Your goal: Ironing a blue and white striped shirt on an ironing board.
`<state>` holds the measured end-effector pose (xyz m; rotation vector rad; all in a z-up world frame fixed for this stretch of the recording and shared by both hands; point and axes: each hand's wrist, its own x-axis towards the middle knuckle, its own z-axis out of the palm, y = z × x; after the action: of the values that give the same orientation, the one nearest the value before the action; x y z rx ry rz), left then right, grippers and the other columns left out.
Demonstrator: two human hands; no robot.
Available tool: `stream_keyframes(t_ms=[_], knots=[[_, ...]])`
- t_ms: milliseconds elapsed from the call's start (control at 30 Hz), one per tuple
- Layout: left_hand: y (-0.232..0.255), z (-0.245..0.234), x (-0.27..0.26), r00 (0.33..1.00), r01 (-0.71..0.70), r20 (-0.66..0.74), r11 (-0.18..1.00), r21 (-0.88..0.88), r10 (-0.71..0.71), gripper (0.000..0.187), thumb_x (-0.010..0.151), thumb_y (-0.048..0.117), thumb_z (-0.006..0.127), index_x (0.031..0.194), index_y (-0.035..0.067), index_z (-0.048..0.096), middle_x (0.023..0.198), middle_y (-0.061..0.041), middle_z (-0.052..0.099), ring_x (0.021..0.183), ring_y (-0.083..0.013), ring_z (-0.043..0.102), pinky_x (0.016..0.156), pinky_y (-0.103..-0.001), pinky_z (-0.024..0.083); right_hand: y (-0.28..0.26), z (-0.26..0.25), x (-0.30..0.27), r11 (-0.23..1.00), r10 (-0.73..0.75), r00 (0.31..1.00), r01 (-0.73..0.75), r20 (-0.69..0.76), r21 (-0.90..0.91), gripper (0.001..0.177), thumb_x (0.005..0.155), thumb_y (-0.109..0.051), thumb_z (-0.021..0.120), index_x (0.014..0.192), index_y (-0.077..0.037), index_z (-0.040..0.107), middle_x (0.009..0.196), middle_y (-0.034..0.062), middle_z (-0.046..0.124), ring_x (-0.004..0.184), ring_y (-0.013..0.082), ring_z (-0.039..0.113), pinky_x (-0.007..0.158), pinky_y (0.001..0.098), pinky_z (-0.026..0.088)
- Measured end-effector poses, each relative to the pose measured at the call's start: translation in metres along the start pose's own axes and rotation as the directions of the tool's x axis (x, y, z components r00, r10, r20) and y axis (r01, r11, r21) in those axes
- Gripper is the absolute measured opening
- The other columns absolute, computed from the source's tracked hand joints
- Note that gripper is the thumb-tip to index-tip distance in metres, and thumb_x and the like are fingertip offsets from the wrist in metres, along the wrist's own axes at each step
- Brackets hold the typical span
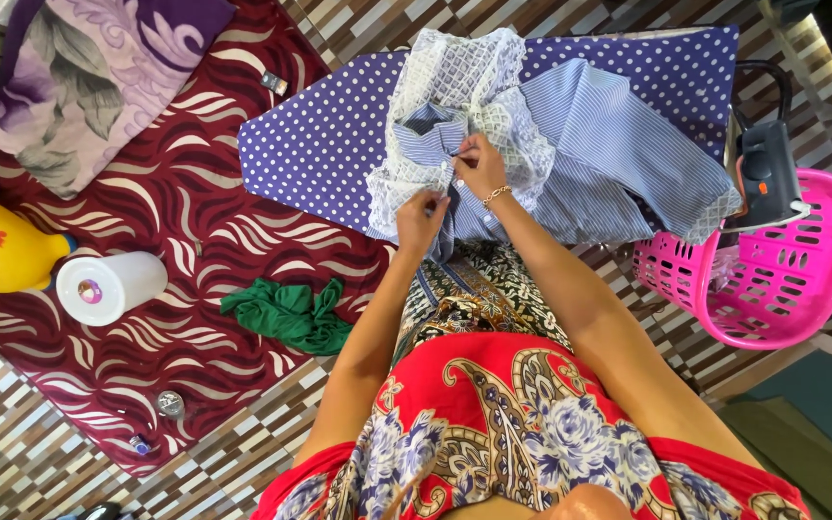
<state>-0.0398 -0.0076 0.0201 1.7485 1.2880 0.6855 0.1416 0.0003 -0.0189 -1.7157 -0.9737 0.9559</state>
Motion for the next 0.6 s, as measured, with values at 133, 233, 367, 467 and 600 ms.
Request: stream_keyframes(t_ms=[133,233,367,467,600], knots=[[-0.026,0.010,-0.013,0.994,-0.004,-0.111,0.999,0.046,0.009,0.018,0.090,0.020,0.075,0.096,0.004,0.075,0.087,-0.013,0.075,0.070,-0.0260,0.073,0.065,-0.035,0.055,0.007,-0.002,-0.003,0.990,-0.101,0.994,0.105,0.040,-0.096,0.020,0.087,-0.006,0.078,0.097,-0.004,0.060,0.086,0.0087,0.077,0.076,0.0151,0.075,0.068,0.0294,0.060],[-0.012,0.004,-0.012,0.991,0.085,-0.112,0.993,0.078,-0.075,0.016,0.089,0.021,0.074,0.099,0.009,0.077,0.087,-0.011,0.075,0.069,-0.0257,0.073,0.065,-0.036,0.054,0.000,-0.005,-0.020,0.942,-0.195,0.976,0.213,0.094,-0.259,0.013,0.088,-0.008,0.076,0.095,-0.006,0.065,0.090,0.0073,0.075,0.080,0.0183,0.075,0.071,0.0315,0.060],[-0.010,0.008,-0.009,0.997,0.032,-0.074,0.993,0.117,-0.024,0.013,0.088,0.021,0.074,0.098,0.015,0.077,0.094,-0.007,0.075,0.077,-0.0265,0.073,0.070,-0.037,0.056,-0.009,-0.008,-0.052,0.748,-0.242,0.954,0.301,0.178,-0.592,0.013,0.086,-0.013,0.075,0.098,-0.010,0.071,0.099,0.0080,0.070,0.083,0.0279,0.071,0.069,0.0400,0.057],[-0.005,0.011,-0.008,0.998,0.051,-0.056,0.985,0.167,-0.043,0.015,0.082,0.023,0.076,0.095,0.016,0.078,0.096,-0.006,0.074,0.081,-0.0278,0.072,0.070,-0.040,0.055,0.029,-0.005,-0.050,0.669,-0.264,0.942,0.335,0.209,-0.664,0.018,0.087,-0.016,0.076,0.104,-0.010,0.071,0.111,0.0092,0.066,0.091,0.0320,0.070,0.073,0.0431,0.057],[-0.010,0.020,-0.010,0.990,0.129,0.030,0.977,0.170,-0.135,0.018,0.077,0.025,0.075,0.093,0.016,0.076,0.095,-0.005,0.073,0.082,-0.0273,0.072,0.071,-0.041,0.055,0.030,-0.001,-0.044,0.644,-0.263,0.941,0.334,0.210,-0.689,0.025,0.083,-0.016,0.077,0.106,-0.010,0.071,0.115,0.0106,0.066,0.092,0.0340,0.069,0.074,0.0455,0.057]])
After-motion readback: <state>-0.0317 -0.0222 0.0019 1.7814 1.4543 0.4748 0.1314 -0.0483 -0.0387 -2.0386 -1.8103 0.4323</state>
